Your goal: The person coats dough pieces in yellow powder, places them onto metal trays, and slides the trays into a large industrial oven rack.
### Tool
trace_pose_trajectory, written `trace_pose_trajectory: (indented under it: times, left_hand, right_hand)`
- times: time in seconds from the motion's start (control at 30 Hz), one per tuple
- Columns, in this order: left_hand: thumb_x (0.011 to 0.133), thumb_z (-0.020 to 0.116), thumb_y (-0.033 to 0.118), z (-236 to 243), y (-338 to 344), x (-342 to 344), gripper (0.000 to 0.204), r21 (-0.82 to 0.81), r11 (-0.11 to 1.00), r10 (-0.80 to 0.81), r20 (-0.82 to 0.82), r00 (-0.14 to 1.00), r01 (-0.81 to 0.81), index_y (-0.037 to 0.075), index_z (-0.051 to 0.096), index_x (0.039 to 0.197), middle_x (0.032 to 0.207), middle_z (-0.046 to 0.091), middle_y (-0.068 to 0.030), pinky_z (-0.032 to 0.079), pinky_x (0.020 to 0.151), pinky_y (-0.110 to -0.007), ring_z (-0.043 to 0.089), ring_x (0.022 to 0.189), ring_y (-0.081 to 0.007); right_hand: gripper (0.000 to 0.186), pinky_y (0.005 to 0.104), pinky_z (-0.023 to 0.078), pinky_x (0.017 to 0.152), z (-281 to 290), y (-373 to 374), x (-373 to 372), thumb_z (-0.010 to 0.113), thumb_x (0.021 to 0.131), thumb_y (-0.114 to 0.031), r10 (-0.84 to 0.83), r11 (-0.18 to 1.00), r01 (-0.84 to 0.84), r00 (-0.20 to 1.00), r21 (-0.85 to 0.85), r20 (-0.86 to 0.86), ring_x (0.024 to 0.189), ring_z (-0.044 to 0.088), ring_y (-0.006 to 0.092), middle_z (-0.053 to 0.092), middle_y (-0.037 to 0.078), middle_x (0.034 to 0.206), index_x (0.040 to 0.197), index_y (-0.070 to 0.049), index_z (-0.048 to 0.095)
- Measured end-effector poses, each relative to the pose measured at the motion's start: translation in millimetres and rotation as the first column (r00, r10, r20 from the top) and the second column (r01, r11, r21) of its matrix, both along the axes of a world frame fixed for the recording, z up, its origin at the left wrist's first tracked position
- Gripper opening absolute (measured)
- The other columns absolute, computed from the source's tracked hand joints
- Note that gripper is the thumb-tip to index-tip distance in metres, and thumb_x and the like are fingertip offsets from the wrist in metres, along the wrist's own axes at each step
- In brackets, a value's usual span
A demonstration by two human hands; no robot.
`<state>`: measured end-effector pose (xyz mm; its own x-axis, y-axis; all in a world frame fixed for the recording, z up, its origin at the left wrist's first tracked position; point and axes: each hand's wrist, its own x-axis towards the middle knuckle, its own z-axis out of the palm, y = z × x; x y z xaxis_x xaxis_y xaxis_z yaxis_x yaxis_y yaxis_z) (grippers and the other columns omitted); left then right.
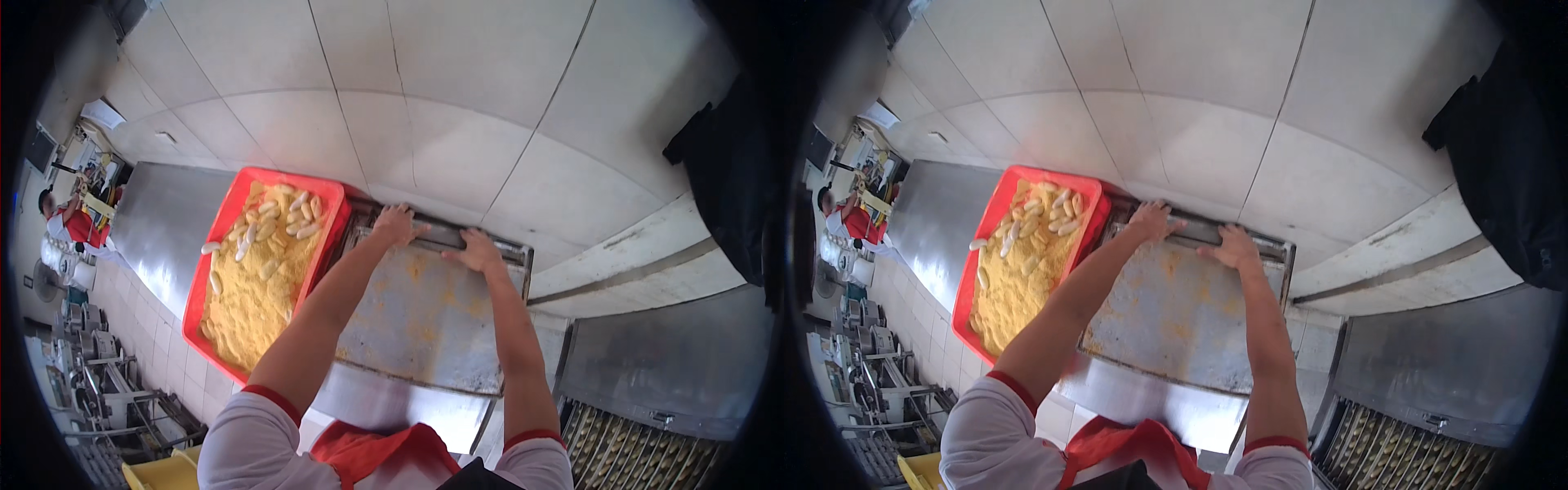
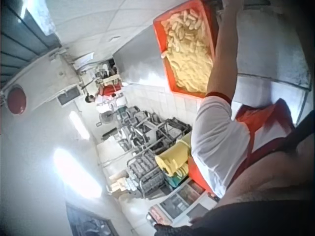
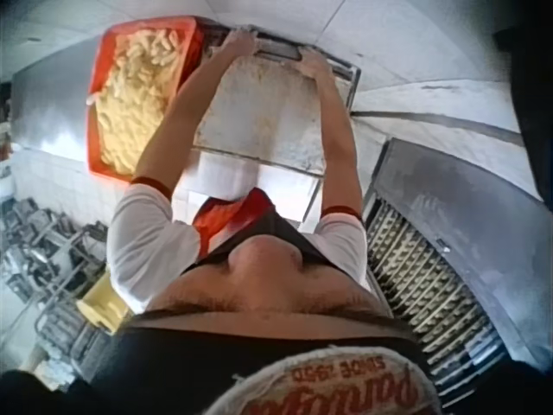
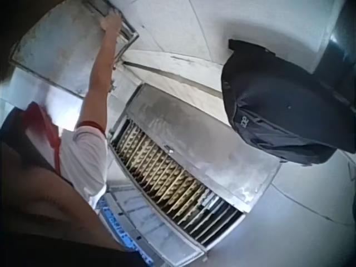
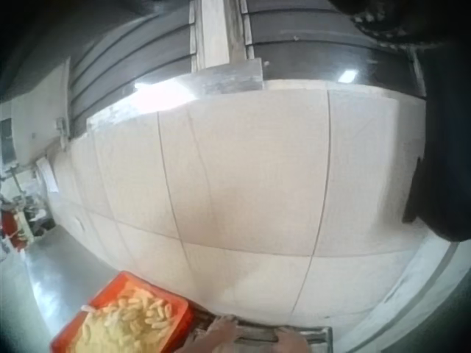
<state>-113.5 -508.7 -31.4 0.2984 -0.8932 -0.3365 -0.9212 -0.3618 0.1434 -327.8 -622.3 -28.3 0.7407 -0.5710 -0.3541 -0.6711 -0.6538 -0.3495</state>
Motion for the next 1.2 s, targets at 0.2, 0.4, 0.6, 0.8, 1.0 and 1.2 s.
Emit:
trace_pose_trajectory:
  times: [0.2,0.4,0.6,0.8,1.0,1.2]
  left_hand:
    - [0.085,0.033,0.074,-8.6,18.1,-16.5,0.092,-0.057,0.997,0.046,0.052,0.998,-0.043,-0.002,0.044,0.134,0.144,0.034,-0.0198,0.027,0.111,-0.046,0.035,0.133,-0.0338]
    - [0.082,0.029,0.08,-11.4,51.4,-21.6,0.098,-0.006,0.998,0.056,-0.037,0.998,-0.056,0.0,0.044,0.136,0.143,0.037,-0.0205,0.026,0.111,-0.046,0.036,0.133,-0.0357]
    - [0.084,0.03,0.078,5.8,109.7,-50.7,0.095,0.05,0.995,0.091,-0.037,0.995,-0.089,-0.002,0.047,0.133,0.138,0.043,-0.0205,0.029,0.108,-0.047,0.04,0.129,-0.0349]
    - [0.086,0.038,0.07,-7.5,236.5,-45.8,0.085,-0.257,0.963,0.023,-0.24,0.971,-0.086,0.0,0.046,0.133,0.131,0.047,-0.0218,0.024,0.109,-0.049,0.04,0.129,-0.0349]
    - [0.075,0.075,0.038,55.1,441.2,81.9,0.069,-0.677,0.552,0.311,-0.375,0.874,-0.487,0.001,0.049,0.127,0.124,0.051,-0.0223,0.033,0.103,-0.051,0.044,0.121,-0.0387]
    - [0.069,0.076,0.052,-25.1,553.5,241.2,0.104,-0.456,0.244,0.7,-0.528,0.481,-0.856,0.006,0.025,0.146,0.127,0.046,-0.0322,0.037,0.1,-0.05,0.047,0.117,-0.0448]
  right_hand:
    - [0.106,0.039,0.026,0.114,7.0,10.8,-3.8,0.069,0.061,-0.07,-0.044,0.992,0.043,0.999,0.117,0.01,0.138,0.03,0.0305,0.036,0.018,0.147,0.137,0.0,0.044]
    - [0.104,0.0384,0.028,0.113,2.2,48.4,-26.8,0.074,0.059,-0.064,-0.066,0.991,0.057,0.995,0.118,0.076,0.136,0.033,0.0323,0.038,0.02,0.145,0.135,0.002,0.046]
    - [0.092,0.0408,0.037,0.104,7.1,117.1,-53.6,0.078,0.055,-0.06,-0.079,0.994,0.06,0.973,0.093,0.217,0.124,0.047,0.035,0.051,0.021,0.133,0.121,0.001,0.059]
    - [0.088,0.0411,0.036,0.105,3.9,195.4,-52.5,0.083,0.056,-0.05,-0.03,0.994,0.004,0.971,0.11,0.236,0.125,0.046,0.0343,0.051,0.021,0.132,0.125,-0.001,0.058]
    - [0.066,0.0371,0.043,0.099,35.2,344.5,-1.1,0.075,0.077,-0.025,-0.424,0.898,0.39,0.643,0.204,0.638,0.118,0.052,0.0306,0.055,0.019,0.126,0.132,0.0,0.048]
    - [0.062,0.0309,0.037,0.101,31.5,545.7,173.3,0.065,0.087,-0.015,-0.874,0.431,0.075,0.283,0.899,0.396,0.123,0.045,0.0181,0.048,0.01,0.134,0.14,-0.002,0.035]
